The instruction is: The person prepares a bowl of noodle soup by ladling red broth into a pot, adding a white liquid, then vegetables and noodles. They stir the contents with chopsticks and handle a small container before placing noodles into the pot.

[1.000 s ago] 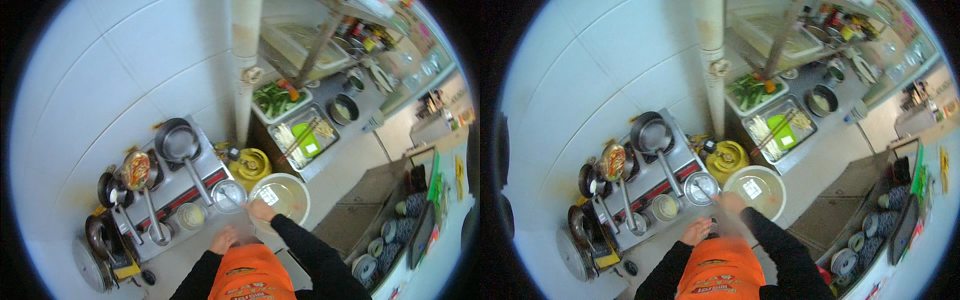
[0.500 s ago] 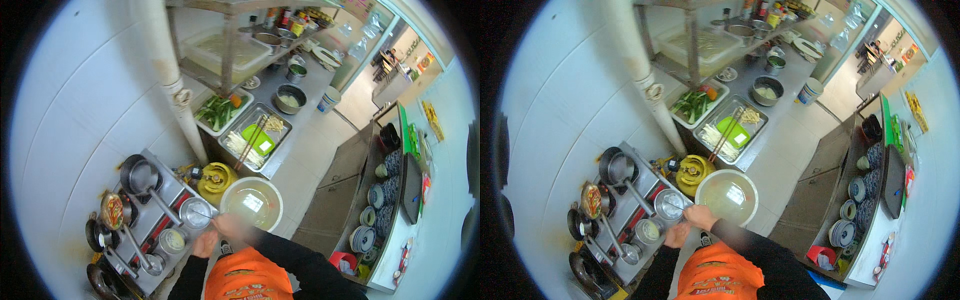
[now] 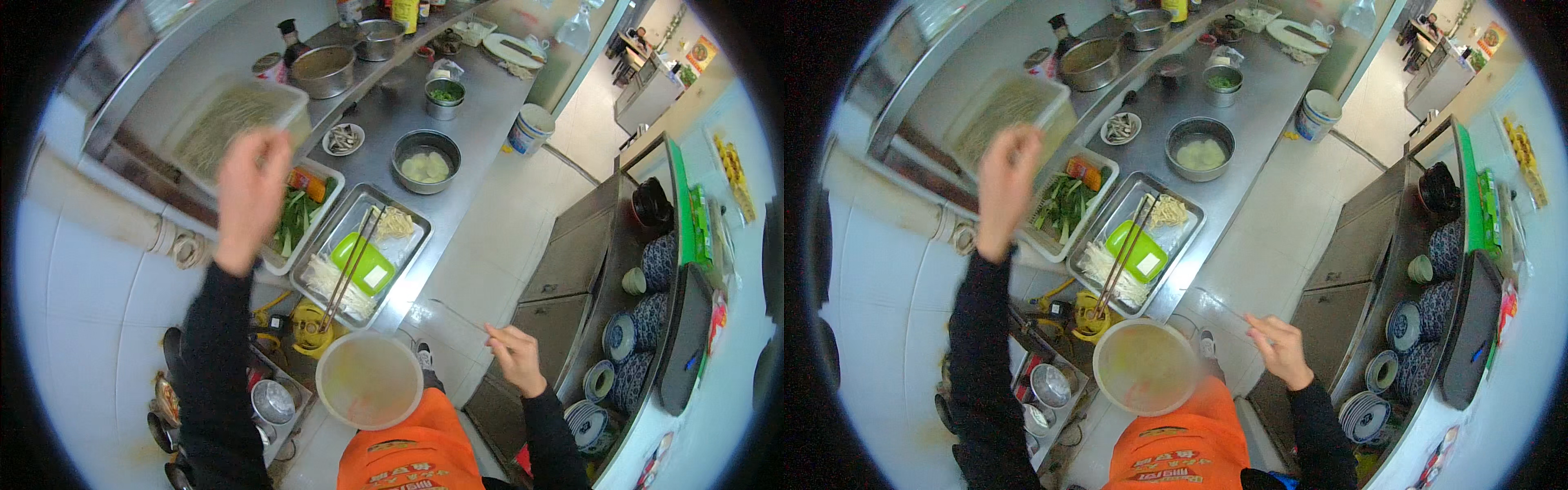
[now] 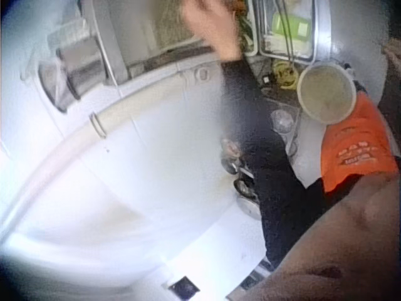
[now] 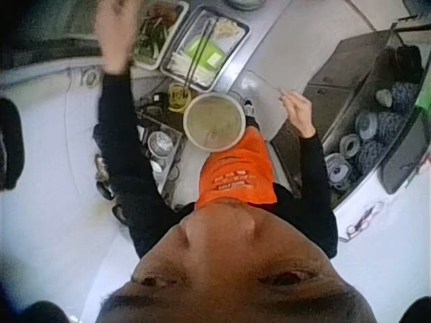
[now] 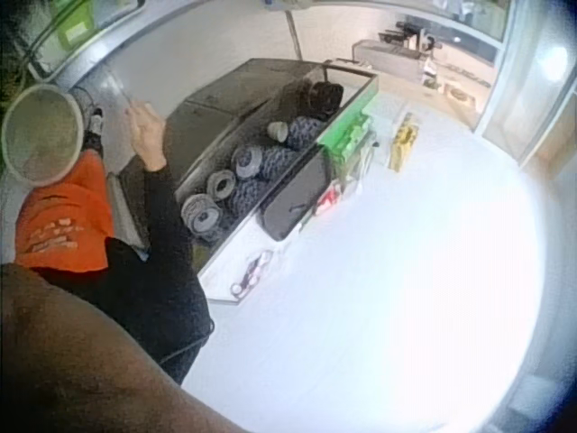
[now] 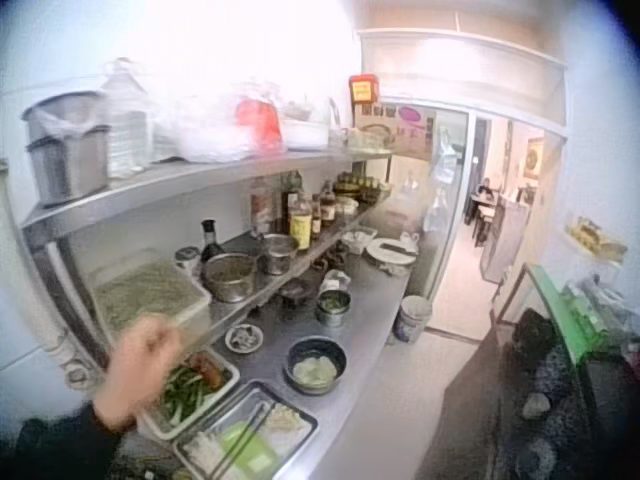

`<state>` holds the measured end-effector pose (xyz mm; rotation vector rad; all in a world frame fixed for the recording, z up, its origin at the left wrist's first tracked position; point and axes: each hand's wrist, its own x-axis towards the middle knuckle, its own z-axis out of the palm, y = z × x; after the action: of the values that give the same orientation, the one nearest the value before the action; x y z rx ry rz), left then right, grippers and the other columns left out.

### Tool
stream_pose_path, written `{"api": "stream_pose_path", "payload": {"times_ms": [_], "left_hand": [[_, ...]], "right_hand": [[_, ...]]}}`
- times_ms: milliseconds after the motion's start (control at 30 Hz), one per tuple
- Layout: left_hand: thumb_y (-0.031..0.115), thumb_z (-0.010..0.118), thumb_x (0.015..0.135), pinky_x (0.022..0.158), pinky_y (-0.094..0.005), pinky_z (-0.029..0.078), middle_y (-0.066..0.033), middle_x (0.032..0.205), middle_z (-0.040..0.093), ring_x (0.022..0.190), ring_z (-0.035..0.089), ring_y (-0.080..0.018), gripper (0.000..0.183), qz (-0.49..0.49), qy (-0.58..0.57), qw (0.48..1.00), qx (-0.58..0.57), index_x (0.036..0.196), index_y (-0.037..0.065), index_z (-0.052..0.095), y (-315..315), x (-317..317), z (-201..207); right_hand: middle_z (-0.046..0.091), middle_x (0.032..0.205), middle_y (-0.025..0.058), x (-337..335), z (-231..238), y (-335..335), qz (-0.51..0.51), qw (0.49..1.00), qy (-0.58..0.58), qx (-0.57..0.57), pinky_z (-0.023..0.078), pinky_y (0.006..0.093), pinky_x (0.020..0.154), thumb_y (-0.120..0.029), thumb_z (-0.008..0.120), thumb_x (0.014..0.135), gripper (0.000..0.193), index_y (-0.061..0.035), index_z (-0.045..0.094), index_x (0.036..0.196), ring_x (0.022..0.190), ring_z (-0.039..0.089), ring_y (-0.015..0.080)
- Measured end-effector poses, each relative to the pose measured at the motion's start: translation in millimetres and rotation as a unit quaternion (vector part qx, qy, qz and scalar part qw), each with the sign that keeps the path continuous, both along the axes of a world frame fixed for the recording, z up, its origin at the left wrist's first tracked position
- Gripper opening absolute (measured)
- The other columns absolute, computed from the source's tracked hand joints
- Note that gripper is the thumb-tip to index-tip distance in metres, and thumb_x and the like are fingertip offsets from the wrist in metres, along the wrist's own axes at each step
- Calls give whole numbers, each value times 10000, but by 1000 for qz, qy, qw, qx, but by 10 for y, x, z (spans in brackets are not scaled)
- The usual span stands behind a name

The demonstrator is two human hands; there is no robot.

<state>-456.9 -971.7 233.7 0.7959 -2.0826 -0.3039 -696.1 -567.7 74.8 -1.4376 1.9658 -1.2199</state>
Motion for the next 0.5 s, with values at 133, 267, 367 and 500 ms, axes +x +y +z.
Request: {"api": "stream_pose_path", "payload": {"times_ms": [133, 267, 367, 500], "left_hand": [[354, 595, 995, 972, -458, 496, -219, 1181, 677, 1137, 630, -358, 377, 138, -142, 978, -71, 1277, 116, 672, -1825, -479, 261], [406, 594, 995, 1084, -507, 435, -251, 1421, 555, 1341, 515, -406, 567, 242, -276, 929, -52, 1514, 210, 476, -2996, -578, 11], [366, 585, 1010, 1090, -499, 434, -246, 1442, 550, 1364, 507, -419, 553, 179, -315, 932, -20, 1523, 201, 462, -3530, -517, -192], [347, 564, 1029, 1091, -492, 436, -233, 1389, 605, 1356, 516, -432, 535, 119, -344, 931, 27, 1524, 178, 450, -3807, -439, -221]], "right_hand": [[663, 735, 72, -648, -162, 207, -102, 987, -122, 18, 480, 258, 560, -7, 644, 946, 209, 1, 770, 1112, 610, 609, 116], [644, 721, 38, -1032, -374, 398, -145, 968, -196, 58, 442, 235, 525, -97, 612, 1003, 210, 3, 774, 1092, 592, 591, 89], [657, 732, 50, -1194, -475, 491, -151, 956, -232, 92, 438, 238, 524, -189, 566, 1044, 284, 11, 766, 1054, 581, 583, 92], [675, 746, 67, -1228, -541, 472, -150, 936, -310, 69, 458, 257, 547, -265, 509, 1077, 378, 18, 728, 956, 586, 574, 104]]}}
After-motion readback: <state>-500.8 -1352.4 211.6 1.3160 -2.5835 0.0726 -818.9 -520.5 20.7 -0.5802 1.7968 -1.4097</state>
